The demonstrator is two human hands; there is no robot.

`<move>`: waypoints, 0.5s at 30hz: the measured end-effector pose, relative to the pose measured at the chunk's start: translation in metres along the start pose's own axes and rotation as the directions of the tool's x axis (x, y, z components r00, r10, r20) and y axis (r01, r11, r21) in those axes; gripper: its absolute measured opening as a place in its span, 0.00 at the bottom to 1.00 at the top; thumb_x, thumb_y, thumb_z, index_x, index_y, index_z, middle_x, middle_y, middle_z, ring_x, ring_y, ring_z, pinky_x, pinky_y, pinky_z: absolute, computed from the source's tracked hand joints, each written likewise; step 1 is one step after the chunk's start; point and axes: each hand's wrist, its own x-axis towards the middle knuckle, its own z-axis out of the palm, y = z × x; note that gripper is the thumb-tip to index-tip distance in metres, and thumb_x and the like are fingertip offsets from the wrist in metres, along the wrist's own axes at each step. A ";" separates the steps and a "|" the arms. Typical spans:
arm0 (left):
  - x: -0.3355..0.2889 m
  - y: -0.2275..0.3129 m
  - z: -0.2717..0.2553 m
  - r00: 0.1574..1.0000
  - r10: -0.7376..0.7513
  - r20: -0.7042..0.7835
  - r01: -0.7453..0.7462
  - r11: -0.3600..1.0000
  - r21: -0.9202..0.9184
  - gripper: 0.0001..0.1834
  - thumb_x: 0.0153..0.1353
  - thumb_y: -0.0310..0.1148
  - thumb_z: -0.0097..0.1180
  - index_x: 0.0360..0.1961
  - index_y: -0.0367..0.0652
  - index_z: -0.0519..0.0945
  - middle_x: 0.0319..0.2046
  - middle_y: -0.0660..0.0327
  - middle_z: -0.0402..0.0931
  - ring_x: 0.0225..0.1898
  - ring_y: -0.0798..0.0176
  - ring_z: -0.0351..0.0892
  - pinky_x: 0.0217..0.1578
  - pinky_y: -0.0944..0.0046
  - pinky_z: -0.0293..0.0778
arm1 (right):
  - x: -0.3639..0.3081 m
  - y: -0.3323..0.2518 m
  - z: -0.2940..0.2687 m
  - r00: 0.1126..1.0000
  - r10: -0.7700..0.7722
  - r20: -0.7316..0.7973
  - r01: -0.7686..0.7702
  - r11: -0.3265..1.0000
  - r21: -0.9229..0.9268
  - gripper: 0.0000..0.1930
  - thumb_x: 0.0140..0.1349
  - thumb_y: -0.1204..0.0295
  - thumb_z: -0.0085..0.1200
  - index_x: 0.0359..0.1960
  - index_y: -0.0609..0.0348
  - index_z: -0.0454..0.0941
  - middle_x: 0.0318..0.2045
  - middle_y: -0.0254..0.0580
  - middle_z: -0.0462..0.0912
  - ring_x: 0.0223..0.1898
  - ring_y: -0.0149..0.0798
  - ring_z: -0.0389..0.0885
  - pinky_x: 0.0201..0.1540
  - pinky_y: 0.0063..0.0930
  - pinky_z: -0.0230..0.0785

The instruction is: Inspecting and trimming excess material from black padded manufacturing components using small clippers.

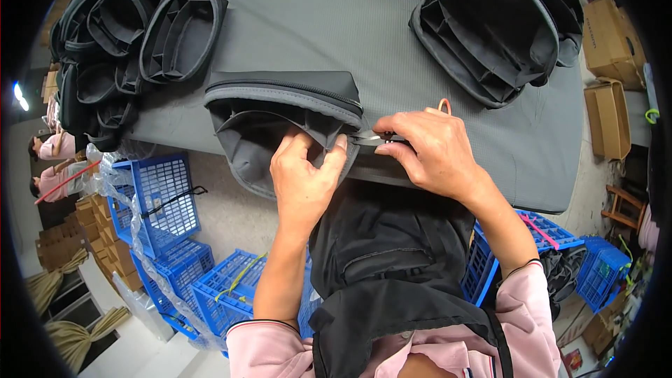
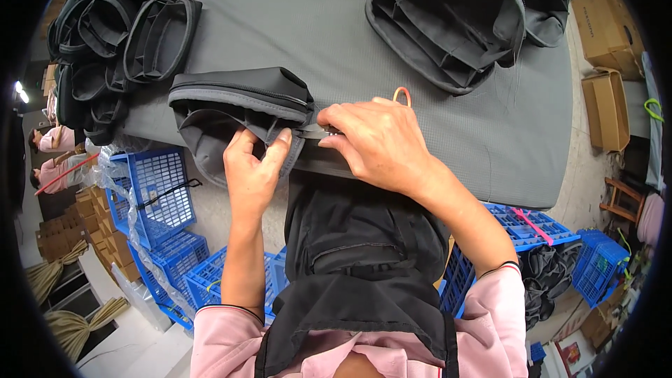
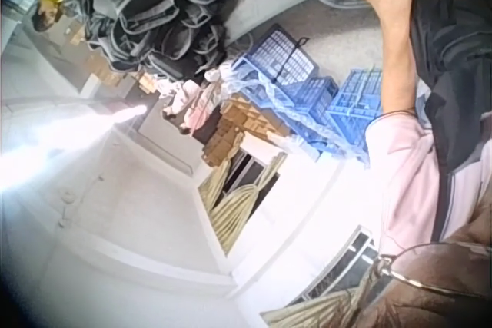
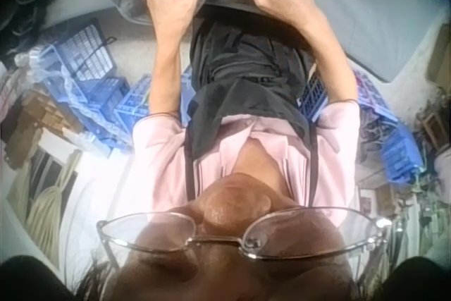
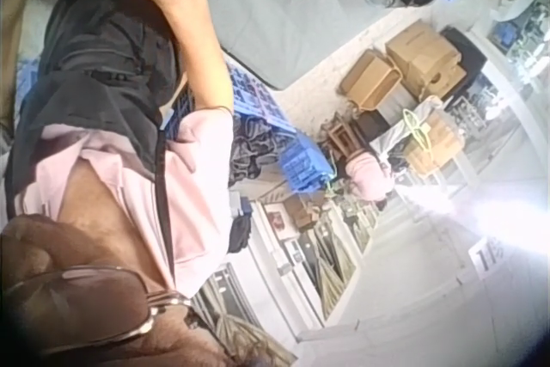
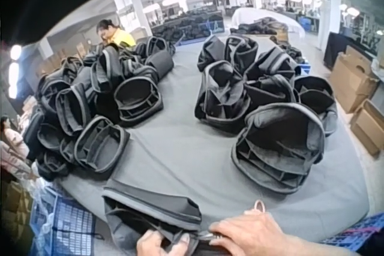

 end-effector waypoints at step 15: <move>0.002 -0.005 0.000 1.000 0.000 -0.011 0.000 1.000 0.030 0.10 0.48 0.29 0.63 0.28 0.33 0.79 0.24 0.56 0.75 0.23 0.62 0.72 0.26 0.64 0.67 | -0.005 0.000 -0.005 0.984 0.171 0.048 -0.176 0.974 0.140 0.08 0.50 0.74 0.59 0.32 0.60 0.76 0.24 0.43 0.80 0.25 0.45 0.79 0.28 0.35 0.68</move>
